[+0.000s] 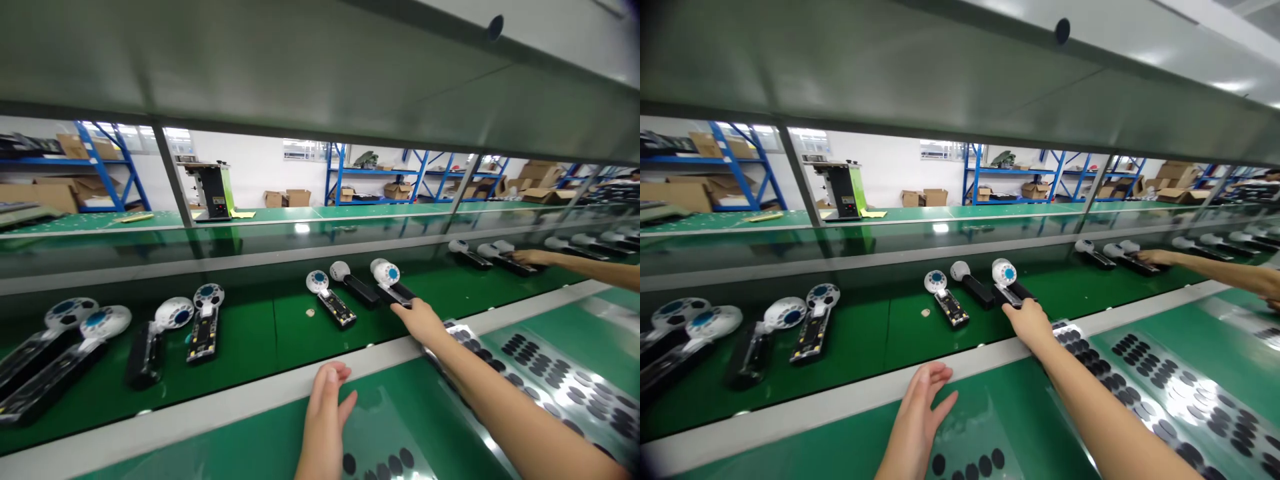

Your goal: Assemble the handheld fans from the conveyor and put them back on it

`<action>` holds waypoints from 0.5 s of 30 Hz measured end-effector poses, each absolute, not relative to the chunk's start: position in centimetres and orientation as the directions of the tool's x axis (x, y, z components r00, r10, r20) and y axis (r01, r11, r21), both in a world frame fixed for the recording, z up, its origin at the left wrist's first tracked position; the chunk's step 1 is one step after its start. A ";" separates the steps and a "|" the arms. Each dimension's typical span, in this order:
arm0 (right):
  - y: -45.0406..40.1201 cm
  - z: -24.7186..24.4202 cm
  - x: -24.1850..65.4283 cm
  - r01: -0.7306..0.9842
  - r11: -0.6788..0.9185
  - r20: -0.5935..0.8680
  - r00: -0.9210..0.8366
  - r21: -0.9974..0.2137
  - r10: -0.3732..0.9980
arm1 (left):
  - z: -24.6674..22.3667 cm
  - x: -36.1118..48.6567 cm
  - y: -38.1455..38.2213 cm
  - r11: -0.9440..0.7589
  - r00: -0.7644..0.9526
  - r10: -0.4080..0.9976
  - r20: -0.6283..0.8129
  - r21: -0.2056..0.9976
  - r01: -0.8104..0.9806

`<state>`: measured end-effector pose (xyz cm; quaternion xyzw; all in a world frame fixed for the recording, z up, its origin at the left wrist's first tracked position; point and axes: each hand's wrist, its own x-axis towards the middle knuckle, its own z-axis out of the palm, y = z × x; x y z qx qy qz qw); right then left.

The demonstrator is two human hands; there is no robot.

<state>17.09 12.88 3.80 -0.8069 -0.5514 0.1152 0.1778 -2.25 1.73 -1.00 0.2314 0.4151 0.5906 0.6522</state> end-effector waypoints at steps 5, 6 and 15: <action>3.4 4.7 13.2 0.866 -0.117 0.139 0.208 -0.486 0.968 | 0.3 -2.0 0.9 0.188 0.062 0.978 -0.198 0.719 -0.669; 1.3 4.4 12.1 0.871 -0.034 0.135 0.114 -0.489 0.984 | 0.7 -2.0 0.8 0.185 0.072 0.978 -0.196 0.651 -0.736; -2.2 2.4 10.0 0.664 0.355 0.041 -0.440 -0.658 0.897 | 3.1 -4.9 1.8 0.234 0.080 0.935 -0.346 0.432 -0.871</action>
